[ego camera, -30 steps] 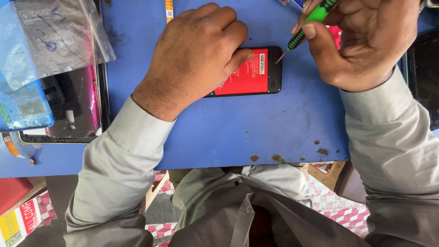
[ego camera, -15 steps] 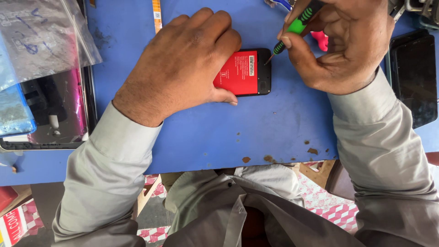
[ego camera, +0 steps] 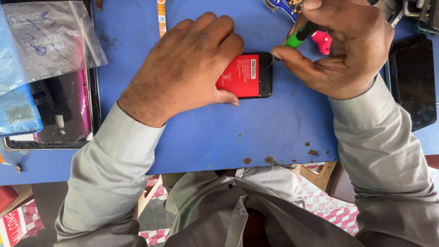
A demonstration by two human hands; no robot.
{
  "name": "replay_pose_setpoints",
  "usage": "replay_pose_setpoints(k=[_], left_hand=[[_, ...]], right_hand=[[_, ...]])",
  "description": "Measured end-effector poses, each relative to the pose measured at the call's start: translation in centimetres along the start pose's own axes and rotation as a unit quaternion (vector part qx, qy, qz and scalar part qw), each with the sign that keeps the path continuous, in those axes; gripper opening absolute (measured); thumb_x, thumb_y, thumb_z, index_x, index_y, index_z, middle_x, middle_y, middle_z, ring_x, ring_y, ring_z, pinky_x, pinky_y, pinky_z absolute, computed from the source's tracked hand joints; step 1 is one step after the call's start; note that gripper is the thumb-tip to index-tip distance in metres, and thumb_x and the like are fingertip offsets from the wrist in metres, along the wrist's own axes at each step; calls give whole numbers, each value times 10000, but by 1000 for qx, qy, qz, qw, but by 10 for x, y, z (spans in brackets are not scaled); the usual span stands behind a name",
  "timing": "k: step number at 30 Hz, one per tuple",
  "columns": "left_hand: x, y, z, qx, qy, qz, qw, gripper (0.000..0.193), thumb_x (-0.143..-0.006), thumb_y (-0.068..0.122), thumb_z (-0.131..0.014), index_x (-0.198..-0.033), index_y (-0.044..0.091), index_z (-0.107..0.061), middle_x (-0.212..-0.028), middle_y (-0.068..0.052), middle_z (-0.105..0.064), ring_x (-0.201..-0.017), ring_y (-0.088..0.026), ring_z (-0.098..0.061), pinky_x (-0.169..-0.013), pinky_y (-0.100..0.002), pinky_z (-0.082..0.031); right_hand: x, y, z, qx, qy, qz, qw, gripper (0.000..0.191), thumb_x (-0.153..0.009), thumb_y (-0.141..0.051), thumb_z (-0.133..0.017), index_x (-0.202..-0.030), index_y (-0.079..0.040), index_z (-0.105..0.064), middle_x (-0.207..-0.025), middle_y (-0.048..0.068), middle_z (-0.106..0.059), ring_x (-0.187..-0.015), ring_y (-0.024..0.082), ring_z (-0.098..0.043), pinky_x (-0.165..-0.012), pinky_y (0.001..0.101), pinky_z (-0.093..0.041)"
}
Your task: The person cleans the interior of a disassembled smartphone with a toothbrush, then handles a purple phone and a black phone with a red battery. The person uses a screwdriver to remove screws from the black phone's battery area.
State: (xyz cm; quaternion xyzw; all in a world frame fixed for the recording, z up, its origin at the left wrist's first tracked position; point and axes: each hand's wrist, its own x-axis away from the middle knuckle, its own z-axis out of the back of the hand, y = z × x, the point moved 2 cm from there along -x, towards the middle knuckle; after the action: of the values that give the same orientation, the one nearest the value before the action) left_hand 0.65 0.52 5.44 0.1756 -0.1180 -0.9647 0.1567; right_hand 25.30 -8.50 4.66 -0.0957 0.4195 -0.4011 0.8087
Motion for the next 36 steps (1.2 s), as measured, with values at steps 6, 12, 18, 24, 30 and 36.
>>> replay_pose_setpoints(k=[6, 12, 18, 24, 30, 36], left_hand=[[0, 1, 0, 1, -2, 1, 1000, 733, -529, 486, -963, -1046, 73, -648, -1049, -70, -560, -1042, -266, -580, -851, -433, -501], [-1, 1, 0, 2, -1, -1, 1000, 730, -538, 476, -966, -1053, 68, -647, -1055, -71, -559, -1048, -266, -576, -856, -434, -499], [-1, 2, 0, -4, -10, 0, 1000, 714, -551, 476, -966, -1036, 63, -642, -1047, -74, -557, -1046, -269, -576, -856, -433, -499], [-2, 1, 0, 1, -9, -3, 1000, 720, -544, 473, -964, -1037, 60, -640, -1050, -80, -560, -1051, -274, -576, -855, -436, -498], [-2, 2, 0, 0, -8, -1, 1000, 724, -540, 478, -964, -1035, 61, -639, -1051, -79, -561, -1049, -273, -577, -860, -436, -501], [-2, 1, 0, -1, -12, 2, 1000, 712, -545, 470, -967, -1028, 64, -637, -1047, -77, -560, -1049, -275, -575, -856, -438, -501]], right_hand=[[-4, -2, 8, -19, -24, -8, 999, 698, -948, 30, -954, -1451, -24, -474, -1248, 160, -557, -955, 190, -621, -810, 281, -622], [-15, -2, 11, -46, -36, 28, 998, 644, -895, -9, -948, -1347, 23, -491, -1075, 165, -626, -887, 221, -686, -766, 317, -628], [-16, -7, 14, -22, -41, 18, 999, 611, -834, -24, -964, -1258, 46, -531, -1066, 217, -643, -890, 280, -715, -743, 345, -624], [-16, -7, 18, -50, -54, 7, 997, 562, -892, 9, -919, -1300, 3, -532, -1015, 163, -660, -968, 270, -758, -806, 321, -645], [-21, -14, 20, -71, -62, -21, 995, 573, -909, 63, -900, -1345, -38, -542, -1008, 159, -661, -934, 258, -744, -783, 321, -638], [-27, -16, 19, -109, -80, -17, 991, 501, -951, 162, -805, -1319, -75, -562, -1068, 179, -691, -1037, 280, -759, -837, 312, -629]])
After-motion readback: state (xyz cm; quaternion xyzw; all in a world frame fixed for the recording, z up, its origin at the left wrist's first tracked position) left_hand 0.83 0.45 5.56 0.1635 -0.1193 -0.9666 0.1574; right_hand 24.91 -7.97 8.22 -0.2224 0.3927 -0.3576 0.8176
